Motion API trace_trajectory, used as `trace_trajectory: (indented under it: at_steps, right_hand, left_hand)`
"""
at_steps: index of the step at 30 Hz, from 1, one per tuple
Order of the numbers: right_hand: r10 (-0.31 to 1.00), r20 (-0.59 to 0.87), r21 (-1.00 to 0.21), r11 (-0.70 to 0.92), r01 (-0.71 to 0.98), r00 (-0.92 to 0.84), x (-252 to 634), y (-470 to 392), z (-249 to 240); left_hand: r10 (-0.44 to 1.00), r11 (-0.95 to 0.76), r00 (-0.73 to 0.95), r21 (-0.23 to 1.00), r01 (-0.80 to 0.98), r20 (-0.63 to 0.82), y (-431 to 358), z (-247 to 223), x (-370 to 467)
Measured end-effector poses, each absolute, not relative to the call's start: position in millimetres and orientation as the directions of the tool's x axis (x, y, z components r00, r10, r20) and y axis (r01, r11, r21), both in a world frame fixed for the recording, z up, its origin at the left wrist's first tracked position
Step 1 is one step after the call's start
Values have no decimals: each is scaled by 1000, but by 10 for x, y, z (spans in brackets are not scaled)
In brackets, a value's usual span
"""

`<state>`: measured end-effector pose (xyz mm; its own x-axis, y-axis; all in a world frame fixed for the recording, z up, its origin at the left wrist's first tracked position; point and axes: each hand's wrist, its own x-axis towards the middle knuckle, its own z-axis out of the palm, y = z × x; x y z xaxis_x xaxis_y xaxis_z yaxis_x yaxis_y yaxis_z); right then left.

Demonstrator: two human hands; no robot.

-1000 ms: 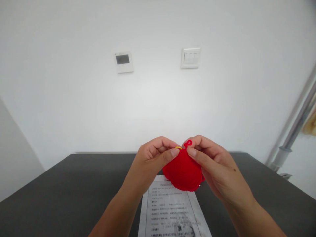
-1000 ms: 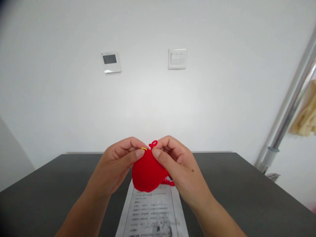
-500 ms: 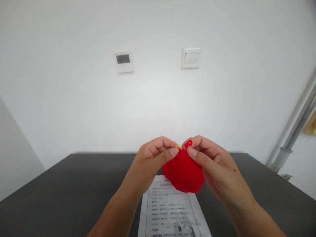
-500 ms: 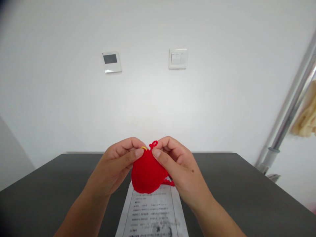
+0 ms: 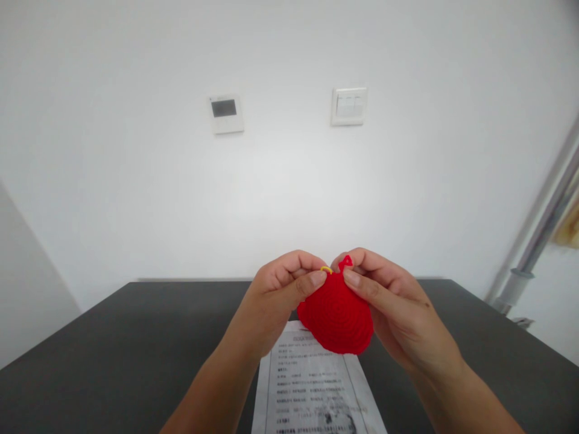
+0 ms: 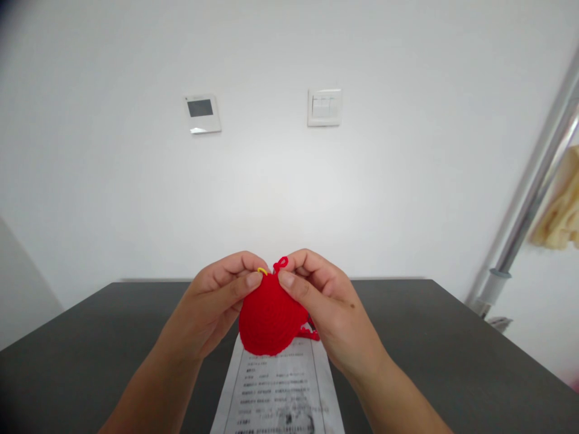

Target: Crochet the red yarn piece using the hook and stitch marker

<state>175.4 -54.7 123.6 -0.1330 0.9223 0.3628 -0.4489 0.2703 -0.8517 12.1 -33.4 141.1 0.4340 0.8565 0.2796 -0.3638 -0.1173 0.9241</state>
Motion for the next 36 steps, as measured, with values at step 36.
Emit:
trace_trajectory:
  at_steps: [36]
  right_hand:
    - [938, 273, -775, 84, -626, -212, 1726, -474, 1267]
  left_hand:
    - [863, -205, 349, 885, -419, 365, -373, 1405, 175]
